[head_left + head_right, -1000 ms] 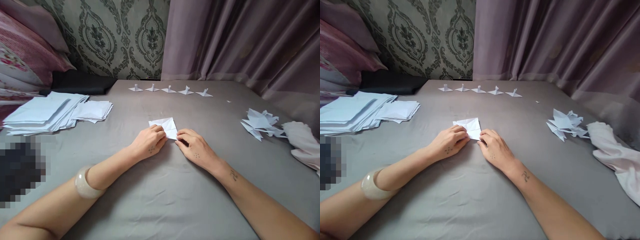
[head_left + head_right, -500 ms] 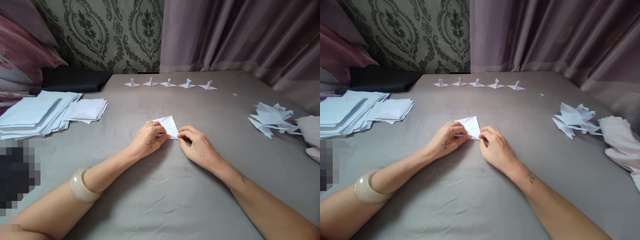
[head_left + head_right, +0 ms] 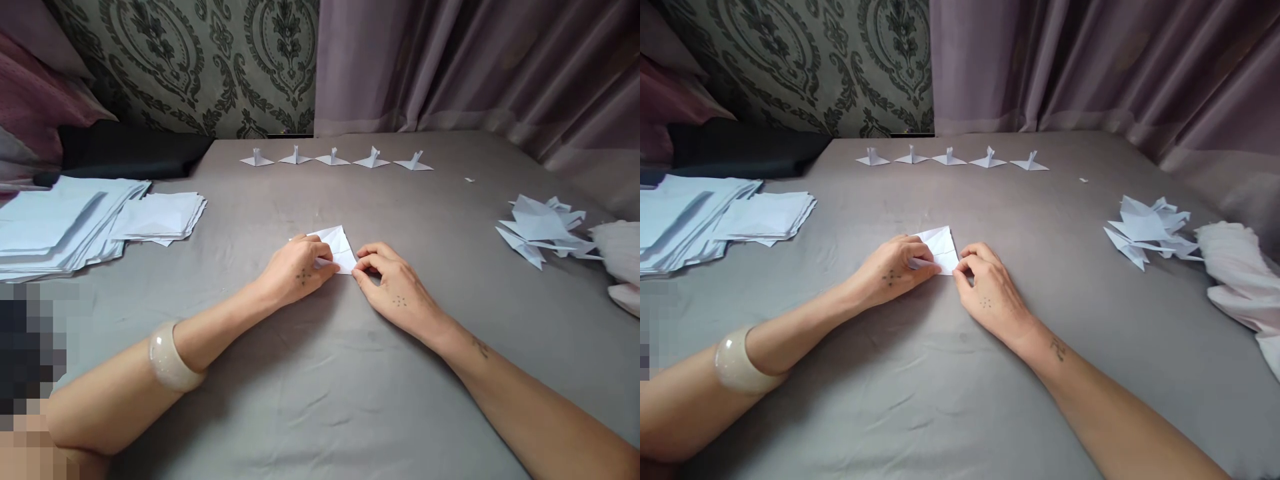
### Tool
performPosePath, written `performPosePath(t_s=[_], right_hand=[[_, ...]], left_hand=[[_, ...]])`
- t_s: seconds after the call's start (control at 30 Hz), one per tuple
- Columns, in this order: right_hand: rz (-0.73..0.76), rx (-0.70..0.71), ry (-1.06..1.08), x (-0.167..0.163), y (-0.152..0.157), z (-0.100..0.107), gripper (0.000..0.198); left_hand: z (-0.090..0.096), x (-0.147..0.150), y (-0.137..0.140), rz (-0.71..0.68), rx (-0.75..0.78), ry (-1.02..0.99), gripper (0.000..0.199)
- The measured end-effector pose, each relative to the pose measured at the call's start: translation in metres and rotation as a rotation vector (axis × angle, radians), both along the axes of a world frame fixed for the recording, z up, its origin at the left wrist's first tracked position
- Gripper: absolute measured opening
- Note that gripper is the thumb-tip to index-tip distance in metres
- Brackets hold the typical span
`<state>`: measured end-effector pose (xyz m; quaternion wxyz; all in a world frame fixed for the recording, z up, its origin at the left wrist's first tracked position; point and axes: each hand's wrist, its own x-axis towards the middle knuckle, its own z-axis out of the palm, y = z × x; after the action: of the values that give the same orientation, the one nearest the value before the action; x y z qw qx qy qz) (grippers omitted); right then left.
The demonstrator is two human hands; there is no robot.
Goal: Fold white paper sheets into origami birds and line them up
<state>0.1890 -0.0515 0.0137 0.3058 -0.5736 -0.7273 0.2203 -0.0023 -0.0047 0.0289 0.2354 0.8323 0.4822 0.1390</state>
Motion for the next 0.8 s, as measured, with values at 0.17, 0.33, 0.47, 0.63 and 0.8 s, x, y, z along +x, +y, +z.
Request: performPosePath(t_s=[0.17,0.33,0.47,0.63,0.8], right_hand=[[-0.082,-0.035,-0.032,-0.003,0.002,-0.001,0.011],[-0.087,-0.078,-0.042,0.004,0.009,-0.001,0.007],[-0.014,-0.14,0.002,0.013,0.013,0.003,0.006],[0.003,-0.082,0.05,0.015,0.007,0.007,0.007],[0.113,0.11,-0.032,0.001,-0.008,0.007,0.022]], left_hand=[[0.003,0.001,0.001,0.002,-0.03,0.027,0.02],[0.0,0.003,0.001,-0.003,0.016,0.036,0.021],[0.001,0.004,0.002,-0.004,0.0,0.032,0.023],[0.002,0.004,0.003,0.0,-0.014,0.032,0.026],[-0.002,0.004,0.004,0.004,0.009,0.036,0.026]])
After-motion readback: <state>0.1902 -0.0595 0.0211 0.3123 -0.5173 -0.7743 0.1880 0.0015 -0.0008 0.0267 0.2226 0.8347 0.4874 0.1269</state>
